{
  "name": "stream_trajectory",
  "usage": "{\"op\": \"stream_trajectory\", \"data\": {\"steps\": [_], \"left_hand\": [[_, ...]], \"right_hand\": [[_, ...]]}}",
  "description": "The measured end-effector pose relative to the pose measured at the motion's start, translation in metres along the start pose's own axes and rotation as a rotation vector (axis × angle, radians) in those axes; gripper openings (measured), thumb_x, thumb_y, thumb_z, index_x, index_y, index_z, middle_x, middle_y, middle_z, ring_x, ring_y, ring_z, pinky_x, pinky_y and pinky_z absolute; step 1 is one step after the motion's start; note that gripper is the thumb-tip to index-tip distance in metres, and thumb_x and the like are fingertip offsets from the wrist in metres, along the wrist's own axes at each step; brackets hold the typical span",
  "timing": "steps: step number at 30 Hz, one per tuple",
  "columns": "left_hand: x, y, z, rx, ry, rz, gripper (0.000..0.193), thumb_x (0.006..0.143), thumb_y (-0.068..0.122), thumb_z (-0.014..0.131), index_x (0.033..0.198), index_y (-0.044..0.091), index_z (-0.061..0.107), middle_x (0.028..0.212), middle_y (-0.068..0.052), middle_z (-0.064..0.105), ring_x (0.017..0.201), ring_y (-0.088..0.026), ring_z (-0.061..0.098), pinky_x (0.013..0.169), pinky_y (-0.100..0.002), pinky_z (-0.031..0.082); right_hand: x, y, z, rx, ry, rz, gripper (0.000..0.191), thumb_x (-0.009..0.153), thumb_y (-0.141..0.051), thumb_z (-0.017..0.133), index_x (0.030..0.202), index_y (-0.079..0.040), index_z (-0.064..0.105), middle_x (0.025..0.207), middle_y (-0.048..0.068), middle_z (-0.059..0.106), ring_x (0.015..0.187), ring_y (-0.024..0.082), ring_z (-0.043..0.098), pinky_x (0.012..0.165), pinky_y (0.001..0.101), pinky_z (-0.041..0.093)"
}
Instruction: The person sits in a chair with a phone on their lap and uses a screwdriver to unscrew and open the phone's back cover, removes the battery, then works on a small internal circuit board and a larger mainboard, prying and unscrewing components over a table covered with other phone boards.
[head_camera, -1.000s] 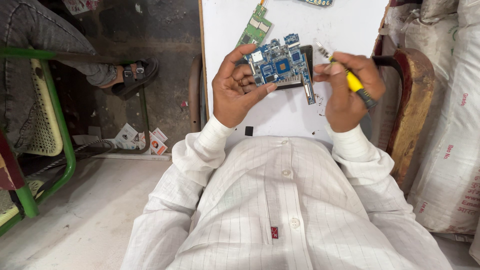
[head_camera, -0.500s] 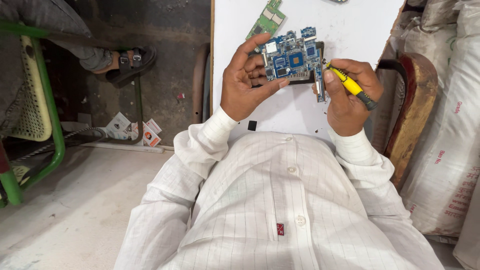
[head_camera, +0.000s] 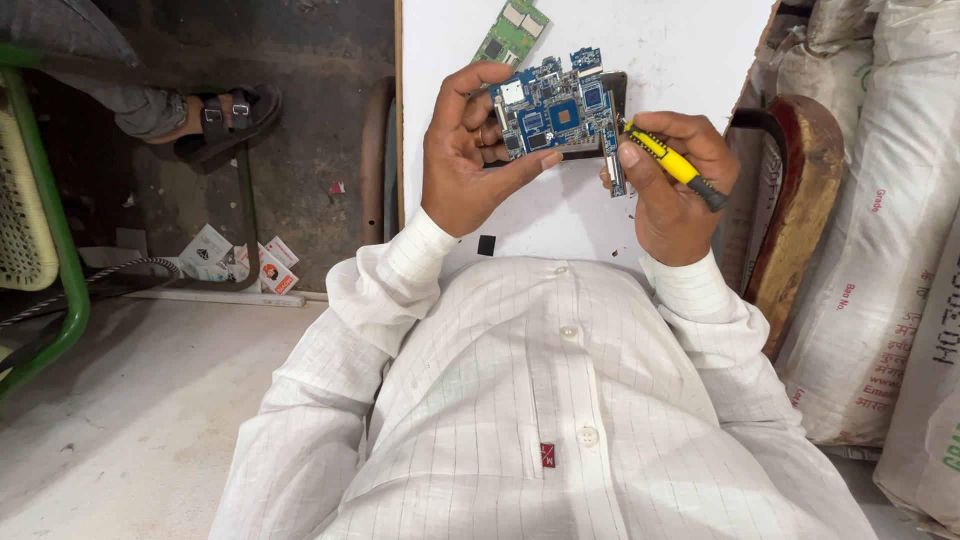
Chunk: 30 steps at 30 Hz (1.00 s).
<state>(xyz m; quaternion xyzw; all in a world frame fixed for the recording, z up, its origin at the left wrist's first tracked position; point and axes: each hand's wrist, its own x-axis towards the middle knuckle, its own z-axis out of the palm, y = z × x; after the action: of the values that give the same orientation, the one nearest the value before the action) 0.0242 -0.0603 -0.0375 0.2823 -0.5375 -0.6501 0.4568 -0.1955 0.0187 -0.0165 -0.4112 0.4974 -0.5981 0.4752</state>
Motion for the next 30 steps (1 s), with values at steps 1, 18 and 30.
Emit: {"op": "stream_trajectory", "data": {"steps": [1, 18, 30], "left_hand": [[-0.001, 0.001, 0.000, 0.018, -0.003, -0.004, 0.080, 0.095, -0.003, 0.086, 0.152, 0.014, 0.034, 0.133, -0.014, 0.068, 0.122, -0.021, 0.072, 0.100, -0.033, 0.068], [-0.009, -0.004, -0.007, 0.223, -0.035, -0.032, 0.085, 0.088, 0.014, 0.094, 0.155, 0.019, 0.042, 0.130, -0.008, 0.075, 0.115, -0.018, 0.078, 0.095, -0.032, 0.065], [-0.010, -0.002, -0.006, 0.221, -0.049, 0.011, 0.081, 0.089, 0.014, 0.093, 0.154, 0.018, 0.045, 0.135, -0.009, 0.072, 0.119, -0.020, 0.077, 0.102, -0.034, 0.069]], "right_hand": [[0.000, 0.001, 0.000, 0.027, 0.006, 0.020, 0.024, 0.106, -0.002, 0.072, 0.126, 0.003, 0.060, 0.103, 0.014, 0.071, 0.077, 0.016, 0.069, 0.069, 0.0291, 0.059], [0.003, -0.031, 0.019, -0.493, -0.116, -0.412, 0.015, 0.101, -0.011, 0.065, 0.111, -0.001, 0.068, 0.095, 0.011, 0.070, 0.092, 0.023, 0.068, 0.109, 0.0480, 0.051], [0.011, -0.030, 0.036, -0.716, -0.272, -0.458, 0.017, 0.101, -0.002, 0.078, 0.117, -0.001, 0.073, 0.102, 0.009, 0.076, 0.087, 0.019, 0.071, 0.081, 0.0296, 0.053]]}}
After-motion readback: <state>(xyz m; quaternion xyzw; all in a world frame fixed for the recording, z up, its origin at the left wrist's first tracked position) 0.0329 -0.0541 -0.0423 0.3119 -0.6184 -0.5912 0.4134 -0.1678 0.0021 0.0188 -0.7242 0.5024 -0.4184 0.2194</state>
